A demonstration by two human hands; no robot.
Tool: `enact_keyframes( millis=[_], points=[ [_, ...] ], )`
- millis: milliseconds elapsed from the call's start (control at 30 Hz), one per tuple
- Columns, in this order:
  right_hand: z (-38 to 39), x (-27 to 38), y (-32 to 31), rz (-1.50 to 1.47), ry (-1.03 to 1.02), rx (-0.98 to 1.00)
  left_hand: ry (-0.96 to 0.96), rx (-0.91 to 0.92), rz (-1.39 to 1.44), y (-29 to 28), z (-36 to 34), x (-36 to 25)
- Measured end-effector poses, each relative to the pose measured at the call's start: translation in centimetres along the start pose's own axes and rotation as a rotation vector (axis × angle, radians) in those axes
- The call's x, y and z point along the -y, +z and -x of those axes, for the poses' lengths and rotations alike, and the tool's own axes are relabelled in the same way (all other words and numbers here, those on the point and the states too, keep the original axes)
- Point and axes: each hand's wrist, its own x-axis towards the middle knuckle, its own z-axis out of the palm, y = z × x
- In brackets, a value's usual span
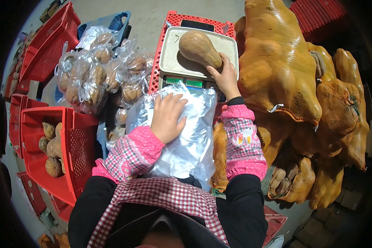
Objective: The person repeatedly picks root vegetables from a sack, places them on a digital scale, and then puts them into plastic bags. The person also places the filled bags into red crates. The process is repeated for multiple vegetables.
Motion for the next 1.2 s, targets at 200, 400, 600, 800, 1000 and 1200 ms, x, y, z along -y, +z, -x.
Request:
enact_keyframes(
  millis=[200,400,600,800,1000,1200],
  points=[
    [1.8,-1.1,-3.5,-0.219,0.039,-0.23,-0.118,0.429,-0.027,-0.1,-0.5,0.2],
    [-0.3,0.9,-8.9,-0.275,0.121,-0.612,-0.099,0.474,-0.012,0.4,-1.0,0.4],
    [-3.7,4.4,-2.0,0.118,-0.24,0.038,-0.069,0.305,0.008,0.9,-0.7,0.4],
    [-3.9,3.7,-0.3,0.061,-0.143,0.102,-0.107,0.312,0.107,0.4,-0.4,0.5],
    [-3.7,3.0,0.3,0.058,-0.083,0.114,-0.098,0.274,0.143,0.6,-0.2,0.5],
    [-2.2,4.7,0.3,-0.698,0.317,0.261,-0.349,0.088,0.659,0.6,-1.1,1.1]
  ],
)
